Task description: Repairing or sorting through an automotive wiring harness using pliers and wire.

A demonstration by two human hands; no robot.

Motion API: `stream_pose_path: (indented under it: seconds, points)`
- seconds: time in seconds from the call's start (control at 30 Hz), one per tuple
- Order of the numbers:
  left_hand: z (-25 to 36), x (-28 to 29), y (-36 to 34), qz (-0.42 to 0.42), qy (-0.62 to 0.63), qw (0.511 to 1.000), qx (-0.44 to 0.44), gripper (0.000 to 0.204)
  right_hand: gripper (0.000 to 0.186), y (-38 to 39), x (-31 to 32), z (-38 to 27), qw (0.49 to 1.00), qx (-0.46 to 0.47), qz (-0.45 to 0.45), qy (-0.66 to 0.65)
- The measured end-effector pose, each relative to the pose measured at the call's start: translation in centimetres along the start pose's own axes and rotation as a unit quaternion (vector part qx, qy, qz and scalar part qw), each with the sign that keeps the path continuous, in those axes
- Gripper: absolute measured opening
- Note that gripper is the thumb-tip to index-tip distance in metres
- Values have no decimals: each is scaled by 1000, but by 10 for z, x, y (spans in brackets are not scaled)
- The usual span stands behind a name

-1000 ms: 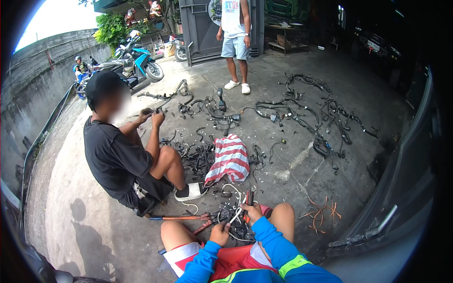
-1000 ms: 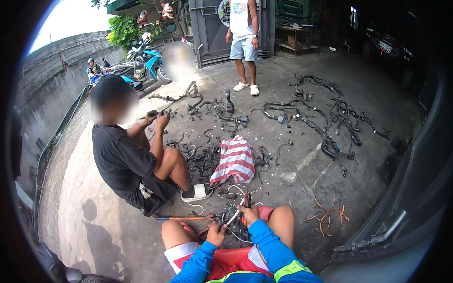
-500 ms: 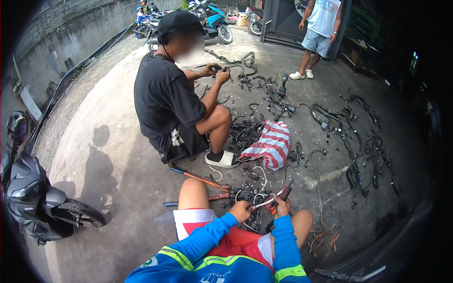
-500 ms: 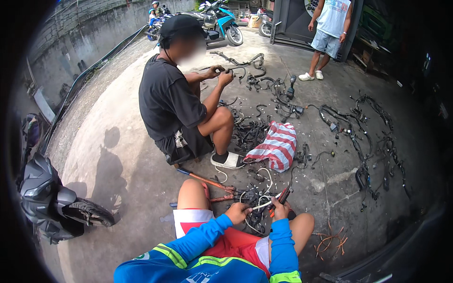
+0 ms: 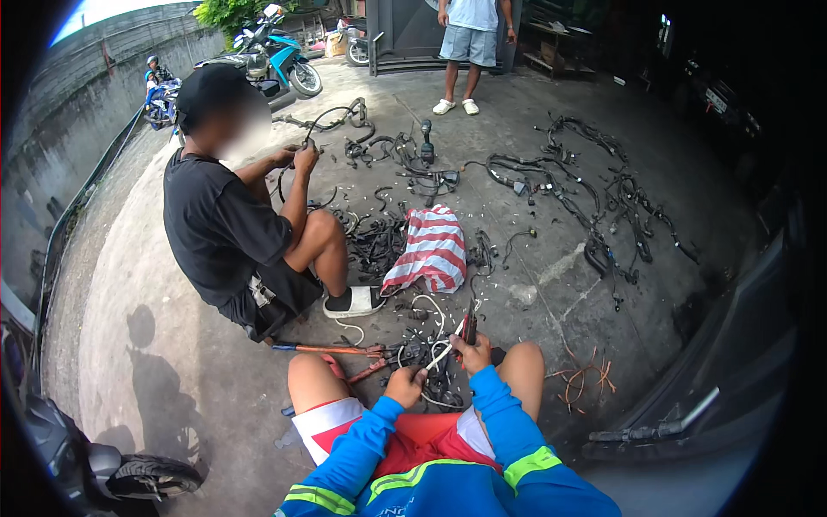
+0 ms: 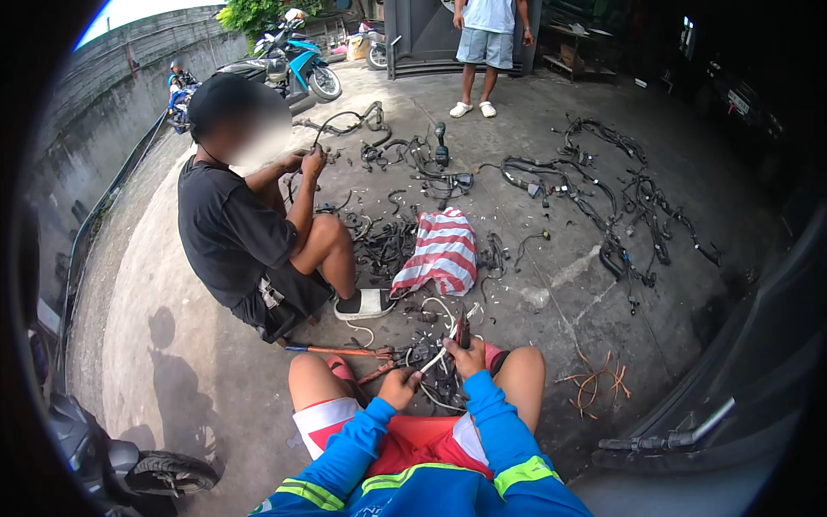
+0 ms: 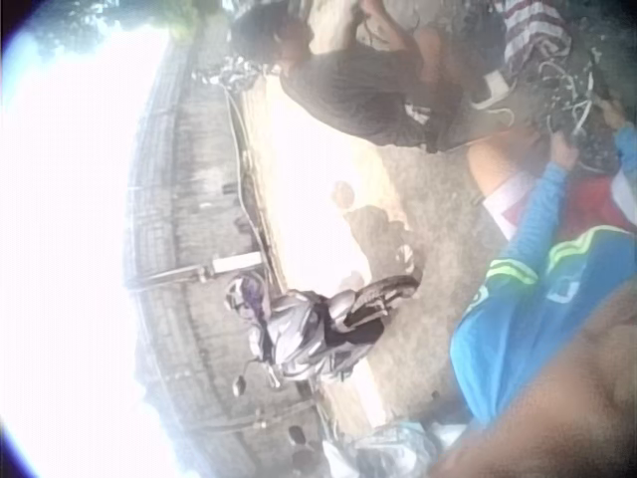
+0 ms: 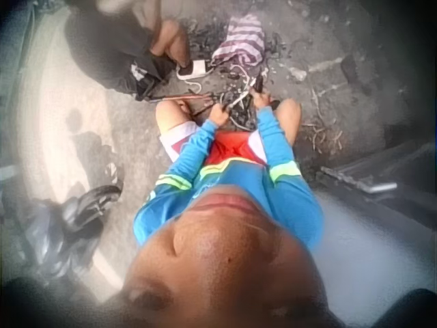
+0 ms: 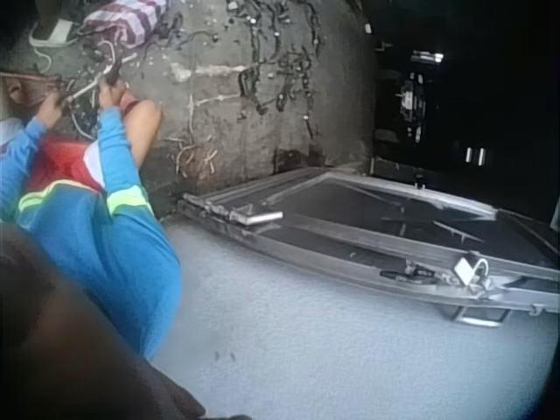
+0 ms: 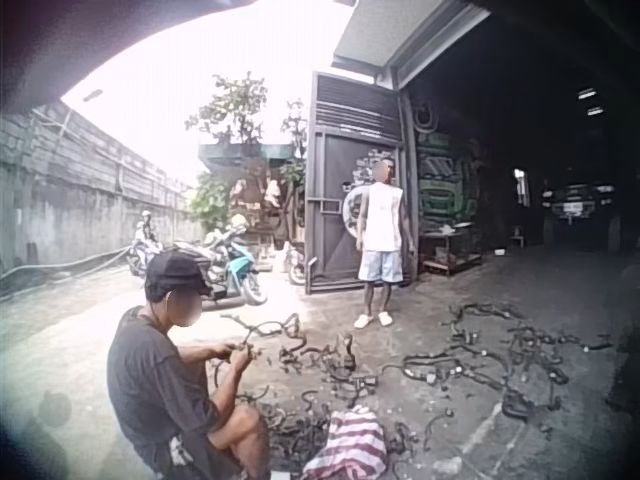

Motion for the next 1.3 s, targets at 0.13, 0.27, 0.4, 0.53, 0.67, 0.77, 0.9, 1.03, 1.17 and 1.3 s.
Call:
stream_pose_path:
  seconds: [0.13, 0.27, 0.4, 0.53, 0.67, 0.77, 0.9, 1.03, 1.17, 1.3]
  points:
    - [-7, -5, -8, 69, 50, 991, -100, 28, 11, 1, 5, -3, 996, -21, 19, -85]
    - [-16, 0, -13, 46, 215, 975, -21, 29, 11, 1, 3, -4, 993, -22, 34, -114]
    - [2, 14, -11, 60, 262, 963, -4, 28, 13, -3, 1, 0, 997, -32, 57, -35]
    - [9, 21, -12, 68, 321, 945, -2, 29, 18, -4, -5, -1, 999, -5, 27, 27]
    - [2, 21, -10, 89, 348, 933, 3, 28, 22, 7, -16, -16, 997, 26, 28, 60]
    - [6, 23, -4, 118, 389, 913, 15, 21, 23, 9, -14, -9, 992, 67, 14, 110]
    - [10, 32, 5, 88, 447, 890, 28, 23, 23, 20, -16, -10, 995, 51, 14, 79]
    - [11, 36, 9, 100, 464, 878, 61, 26, 22, 23, -18, -10, 986, 58, -5, 154]
    - [14, 42, 1, 85, 474, 874, 67, 24, 20, 18, -19, -16, 978, 89, -8, 189]
    - [13, 45, -11, 32, 495, 866, 68, 24, 20, 18, -22, -36, 955, 143, -39, 259]
Point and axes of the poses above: each hand's wrist, its own y-axis away from the middle knuckle, its own x-axis out of the back of the hand, z = x × y, the point moved 1 cm from there along -y, towards the middle knuckle, and after that the axes turned 7 degrees about -y, right-handed, at the moved point
